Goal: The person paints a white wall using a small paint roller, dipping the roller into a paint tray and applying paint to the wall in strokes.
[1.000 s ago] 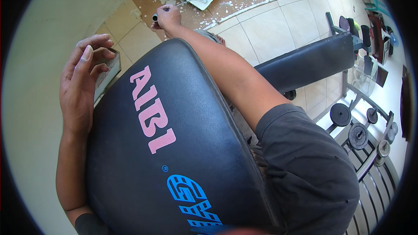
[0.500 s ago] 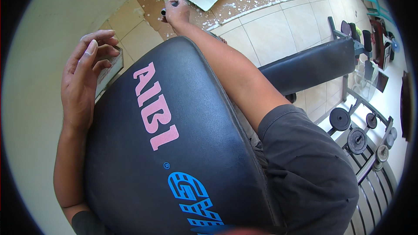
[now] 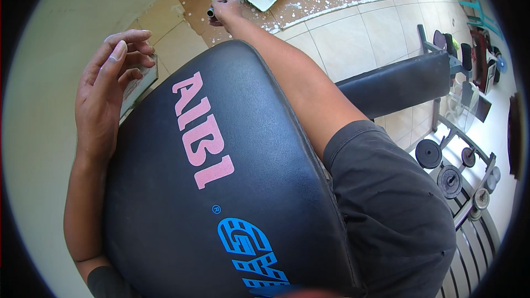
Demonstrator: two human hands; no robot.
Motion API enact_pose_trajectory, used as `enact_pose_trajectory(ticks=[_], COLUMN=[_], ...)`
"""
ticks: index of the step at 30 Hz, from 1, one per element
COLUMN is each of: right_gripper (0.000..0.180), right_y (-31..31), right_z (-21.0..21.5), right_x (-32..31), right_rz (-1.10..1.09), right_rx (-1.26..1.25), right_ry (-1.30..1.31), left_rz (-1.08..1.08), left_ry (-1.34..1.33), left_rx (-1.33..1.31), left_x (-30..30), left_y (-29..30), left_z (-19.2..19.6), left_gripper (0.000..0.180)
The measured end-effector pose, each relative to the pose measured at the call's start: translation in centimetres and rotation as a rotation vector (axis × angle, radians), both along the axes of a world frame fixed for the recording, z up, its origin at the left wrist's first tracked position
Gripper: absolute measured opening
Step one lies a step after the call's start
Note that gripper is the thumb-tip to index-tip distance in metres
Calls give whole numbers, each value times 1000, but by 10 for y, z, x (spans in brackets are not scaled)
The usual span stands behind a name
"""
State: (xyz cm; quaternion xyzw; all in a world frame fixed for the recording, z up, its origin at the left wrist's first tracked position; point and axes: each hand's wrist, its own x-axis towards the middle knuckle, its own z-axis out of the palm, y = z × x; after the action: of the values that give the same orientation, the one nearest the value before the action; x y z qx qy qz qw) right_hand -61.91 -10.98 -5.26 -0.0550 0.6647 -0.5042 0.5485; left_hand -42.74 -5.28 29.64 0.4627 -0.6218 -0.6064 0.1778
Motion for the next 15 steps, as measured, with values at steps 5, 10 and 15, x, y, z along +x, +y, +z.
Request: enact_pose_trajectory(ticks=[5,10,15], right_gripper=[33,35,49], right_y=[-1,-5,-8], right_z=[-6,-13,-17], right_x=[1,-1,-7], right_rz=[48,-12,-155], right_rx=[35,50,105], right_ry=[-38,-49,-111], left_rz=[8,7,-1], left_ry=[-4,-11,-11], left_rx=[13,18,15], left_x=[-1,-1,-2], left_y=[0,1,1], left_z=[-1,1,1], left_gripper=[37,37,37])
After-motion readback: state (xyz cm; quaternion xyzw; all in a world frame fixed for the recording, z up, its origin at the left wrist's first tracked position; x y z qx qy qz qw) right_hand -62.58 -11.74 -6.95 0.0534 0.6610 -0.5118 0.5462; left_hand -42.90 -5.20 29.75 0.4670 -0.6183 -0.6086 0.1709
